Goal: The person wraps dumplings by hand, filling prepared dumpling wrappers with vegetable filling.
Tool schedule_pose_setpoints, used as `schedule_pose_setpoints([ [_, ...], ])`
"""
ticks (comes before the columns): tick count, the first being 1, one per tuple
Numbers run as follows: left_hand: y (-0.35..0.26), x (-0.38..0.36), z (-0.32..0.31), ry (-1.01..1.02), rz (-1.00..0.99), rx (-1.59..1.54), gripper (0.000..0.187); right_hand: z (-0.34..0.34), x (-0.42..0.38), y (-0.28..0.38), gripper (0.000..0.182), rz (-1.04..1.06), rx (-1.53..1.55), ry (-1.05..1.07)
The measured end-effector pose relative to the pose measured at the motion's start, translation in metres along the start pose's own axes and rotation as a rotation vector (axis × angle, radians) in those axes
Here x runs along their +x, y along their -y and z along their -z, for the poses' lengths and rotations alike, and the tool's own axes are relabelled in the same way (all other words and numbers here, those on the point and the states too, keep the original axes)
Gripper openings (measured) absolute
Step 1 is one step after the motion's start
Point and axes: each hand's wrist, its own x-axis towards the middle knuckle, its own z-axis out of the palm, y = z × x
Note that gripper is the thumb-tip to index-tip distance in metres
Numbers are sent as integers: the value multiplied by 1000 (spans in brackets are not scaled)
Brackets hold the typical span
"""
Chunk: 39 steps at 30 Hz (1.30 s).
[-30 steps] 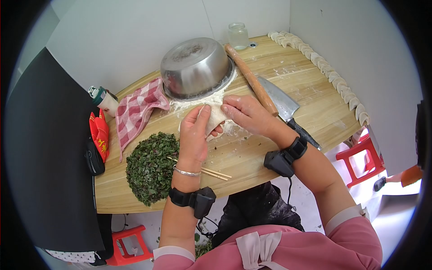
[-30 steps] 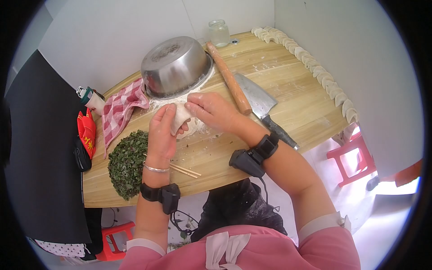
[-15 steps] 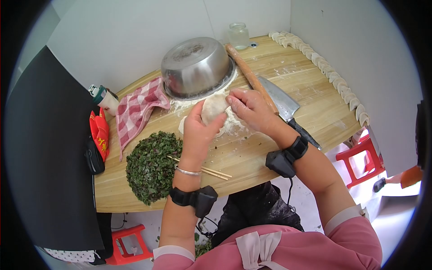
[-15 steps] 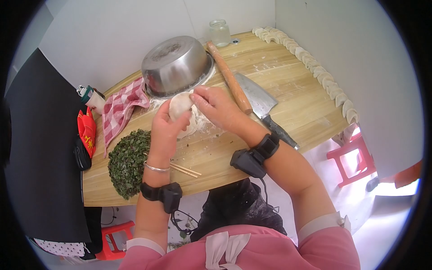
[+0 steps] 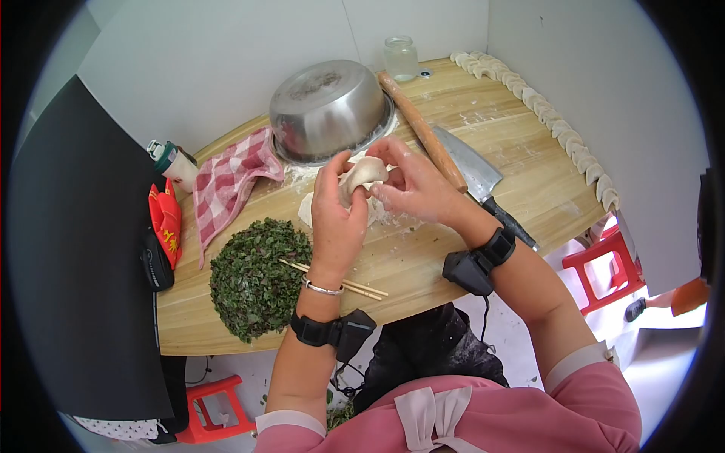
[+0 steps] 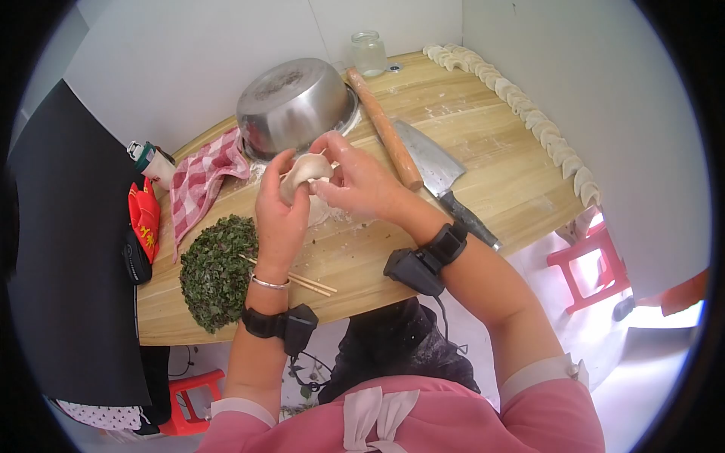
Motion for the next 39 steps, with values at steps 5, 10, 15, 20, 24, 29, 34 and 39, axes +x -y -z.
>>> schedule_pose_setpoints([
  [5,-4,-2,-3,-7,9,-82,54,-3,-3,15,37,171,-158,18],
  [10,-5,-2,-6,-11,19,-324,46,0,-6,14,28,191,-485,-126],
  [15,-5,-1,6,21,222,-381,15,3,-1,4,27,127,-391,-271],
  [20,-3,-3,4,35,215,-294,17,1,-2,6,26,112,-344,-316],
  [24,-7,-4,4,11,197,-223,16,1,-3,16,24,148,-481,-277],
  [29,-8,-3,1,-66,124,-186,17,6,-5,17,22,147,-403,-260],
  [34,-15,-4,2,-110,201,-304,17,24,-34,81,20,138,-385,-193],
  [39,-38,-9,0,-76,224,-334,21,125,-41,72,22,-61,-859,-130],
])
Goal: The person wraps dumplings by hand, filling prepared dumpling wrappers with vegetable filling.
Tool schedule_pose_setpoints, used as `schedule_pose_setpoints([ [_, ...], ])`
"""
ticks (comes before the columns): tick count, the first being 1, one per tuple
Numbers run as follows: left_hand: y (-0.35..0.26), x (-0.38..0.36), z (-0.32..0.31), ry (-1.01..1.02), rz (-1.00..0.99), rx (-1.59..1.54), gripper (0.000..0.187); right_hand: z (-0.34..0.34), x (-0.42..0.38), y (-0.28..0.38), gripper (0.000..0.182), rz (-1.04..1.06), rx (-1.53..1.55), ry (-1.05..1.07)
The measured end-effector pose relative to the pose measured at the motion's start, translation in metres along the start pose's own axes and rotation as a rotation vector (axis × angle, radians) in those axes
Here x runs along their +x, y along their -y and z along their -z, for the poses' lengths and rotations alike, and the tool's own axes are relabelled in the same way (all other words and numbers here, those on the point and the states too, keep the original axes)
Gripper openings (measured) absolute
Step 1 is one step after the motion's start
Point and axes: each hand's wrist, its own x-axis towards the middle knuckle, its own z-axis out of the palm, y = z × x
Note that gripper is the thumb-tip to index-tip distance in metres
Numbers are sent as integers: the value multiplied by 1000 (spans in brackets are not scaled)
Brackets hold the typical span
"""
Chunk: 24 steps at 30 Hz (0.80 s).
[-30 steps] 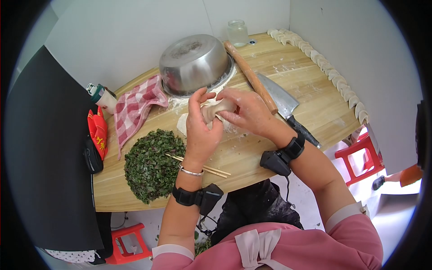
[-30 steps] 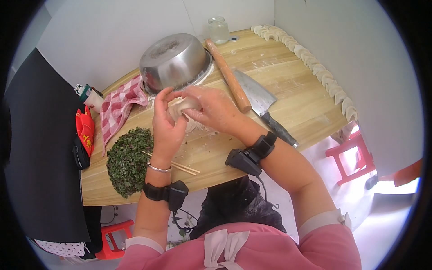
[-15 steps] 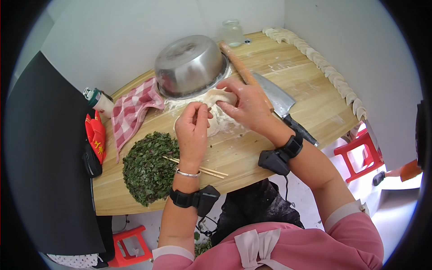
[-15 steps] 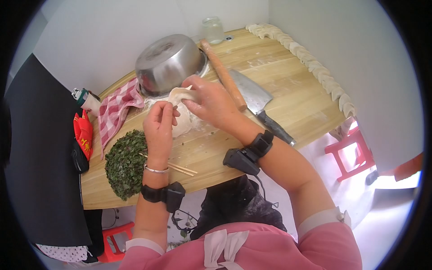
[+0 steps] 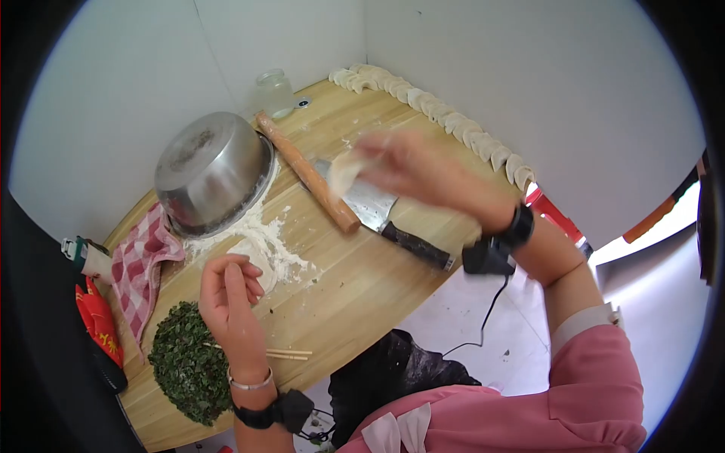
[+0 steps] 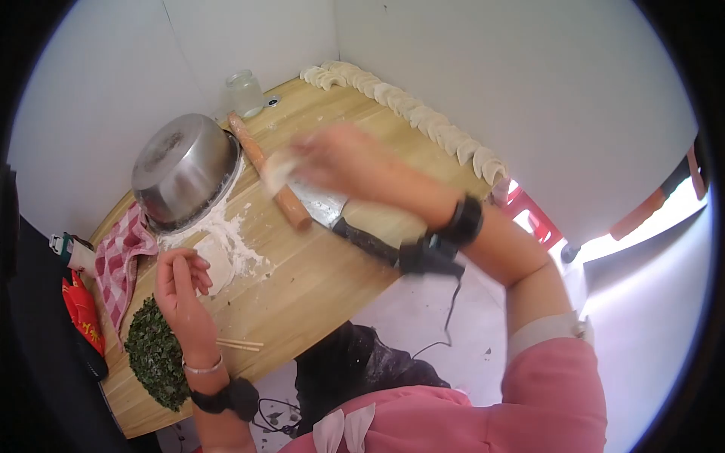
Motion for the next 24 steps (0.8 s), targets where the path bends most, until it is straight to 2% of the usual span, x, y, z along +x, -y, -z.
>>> schedule_pose_setpoints([
  [2,-5,-5,0,36,16,5,22,13,27,-73,23,-78,-257,-22],
  [4,-11,-10,-1,30,20,-16,22,26,58,-136,21,-350,-282,122],
  [6,-15,-12,2,57,26,-17,15,25,86,-202,18,-238,-440,89],
  [8,-18,-14,-3,46,20,-33,17,17,119,-236,18,-243,-393,81],
  [10,-18,-12,2,38,16,-46,19,8,144,-256,17,-250,-342,74],
  [12,-20,-7,11,199,-45,-93,24,-1,163,-268,17,-232,-245,25],
  [13,-23,-7,9,213,-56,-42,31,-4,168,-271,17,-235,-238,32],
  [15,-22,-5,11,235,-62,-28,31,-11,176,-284,16,-236,-467,43],
  [16,-21,-5,13,258,-81,-22,30,-16,179,-293,16,-237,-460,51],
  [18,-18,-4,15,255,-68,-16,31,-18,184,-306,15,85,-758,-15],
  [24,-18,-2,15,315,-139,-24,31,-20,187,-311,19,152,-771,-27],
])
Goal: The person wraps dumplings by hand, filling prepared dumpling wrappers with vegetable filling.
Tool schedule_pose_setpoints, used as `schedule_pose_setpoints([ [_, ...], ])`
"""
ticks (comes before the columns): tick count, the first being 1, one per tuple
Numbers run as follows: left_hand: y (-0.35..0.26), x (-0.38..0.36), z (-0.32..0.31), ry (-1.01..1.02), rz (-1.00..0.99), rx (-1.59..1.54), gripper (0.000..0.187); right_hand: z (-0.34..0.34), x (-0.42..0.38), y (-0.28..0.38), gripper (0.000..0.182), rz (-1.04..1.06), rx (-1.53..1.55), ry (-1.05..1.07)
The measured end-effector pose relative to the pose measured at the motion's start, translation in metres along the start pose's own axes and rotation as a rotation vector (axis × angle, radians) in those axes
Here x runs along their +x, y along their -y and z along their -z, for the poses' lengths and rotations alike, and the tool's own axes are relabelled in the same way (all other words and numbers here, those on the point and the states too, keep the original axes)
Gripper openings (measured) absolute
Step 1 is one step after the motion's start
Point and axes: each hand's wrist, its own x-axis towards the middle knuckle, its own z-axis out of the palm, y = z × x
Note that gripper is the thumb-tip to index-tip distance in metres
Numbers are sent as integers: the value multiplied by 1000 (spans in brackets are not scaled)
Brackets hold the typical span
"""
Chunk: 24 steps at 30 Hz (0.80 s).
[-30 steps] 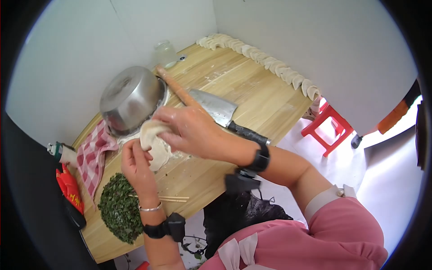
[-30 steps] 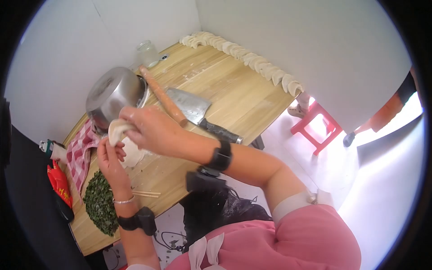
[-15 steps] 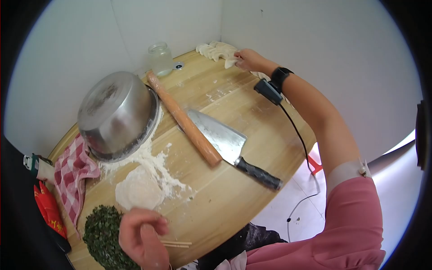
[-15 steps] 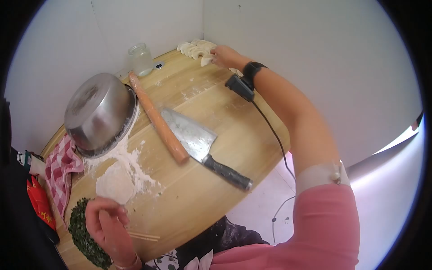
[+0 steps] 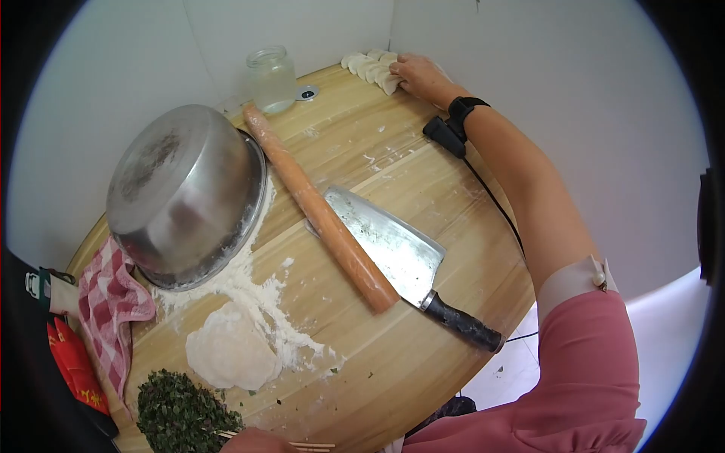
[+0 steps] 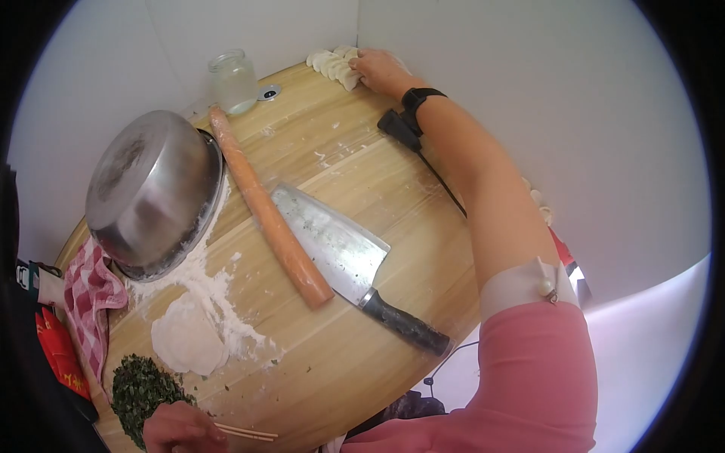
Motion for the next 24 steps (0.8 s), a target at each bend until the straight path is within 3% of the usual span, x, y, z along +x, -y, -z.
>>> schedule_pose_setpoints([
  [7,1,2,-2,-33,-16,18,30,18,-7,-7,20,-131,104,-30],
  [9,-1,2,-3,-31,-31,5,30,28,-9,-18,20,-277,95,28],
  [12,-2,1,-3,-26,-44,3,31,32,-17,-15,24,-331,23,114],
  [22,1,-2,-3,-53,54,71,33,24,-18,12,20,-291,-23,28],
  [24,1,-4,-9,-62,75,74,33,40,-29,16,14,-170,65,-51],
])
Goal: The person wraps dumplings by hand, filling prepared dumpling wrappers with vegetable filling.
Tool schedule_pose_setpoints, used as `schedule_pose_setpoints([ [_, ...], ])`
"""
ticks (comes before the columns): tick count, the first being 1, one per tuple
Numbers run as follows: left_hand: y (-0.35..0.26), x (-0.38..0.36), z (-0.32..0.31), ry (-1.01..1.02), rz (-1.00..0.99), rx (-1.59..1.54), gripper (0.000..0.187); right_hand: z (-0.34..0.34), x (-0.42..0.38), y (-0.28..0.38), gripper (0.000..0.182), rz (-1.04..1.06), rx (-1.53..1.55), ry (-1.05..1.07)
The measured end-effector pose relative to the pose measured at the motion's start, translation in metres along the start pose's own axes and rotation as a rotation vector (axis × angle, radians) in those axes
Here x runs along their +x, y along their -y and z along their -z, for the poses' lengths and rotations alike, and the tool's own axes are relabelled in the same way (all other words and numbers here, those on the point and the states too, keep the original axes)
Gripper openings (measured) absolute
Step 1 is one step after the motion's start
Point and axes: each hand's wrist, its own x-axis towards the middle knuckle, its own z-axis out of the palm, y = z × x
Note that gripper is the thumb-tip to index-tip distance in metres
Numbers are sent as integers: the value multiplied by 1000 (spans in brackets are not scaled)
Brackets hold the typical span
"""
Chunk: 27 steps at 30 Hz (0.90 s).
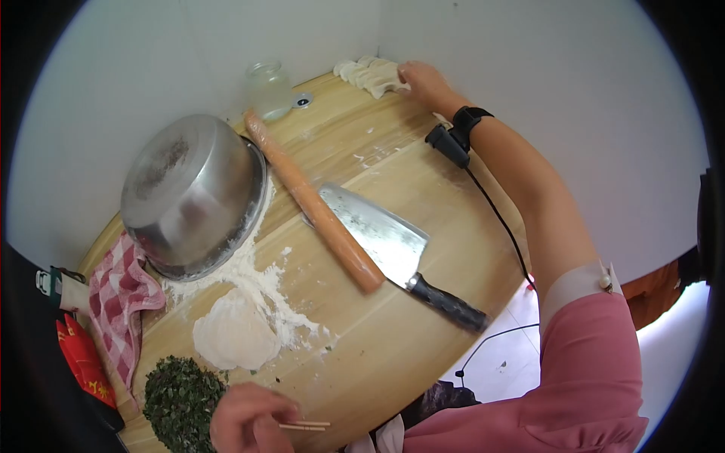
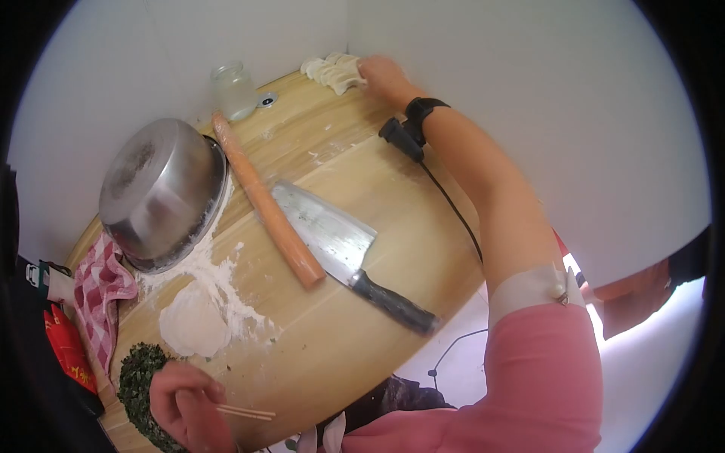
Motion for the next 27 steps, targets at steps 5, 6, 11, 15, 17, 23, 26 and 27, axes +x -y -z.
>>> schedule_pose_setpoints([
  [5,4,1,-9,-230,124,44,15,77,-69,74,13,52,199,67],
  [6,4,2,-8,-212,119,54,15,93,-93,93,12,126,239,29],
  [11,14,9,-1,-323,62,-18,14,193,-199,192,12,259,380,-19],
  [15,23,12,8,-309,25,-73,14,229,-241,259,14,317,552,33],
  [17,31,17,13,-319,7,-109,14,231,-240,279,14,334,641,61],
  [23,43,22,39,-444,-11,-282,15,188,-158,325,12,81,939,195],
  [26,45,21,41,-466,5,-341,15,154,-113,339,11,84,833,167],
  [27,43,22,40,-451,25,-362,15,144,-101,343,11,98,840,172],
])
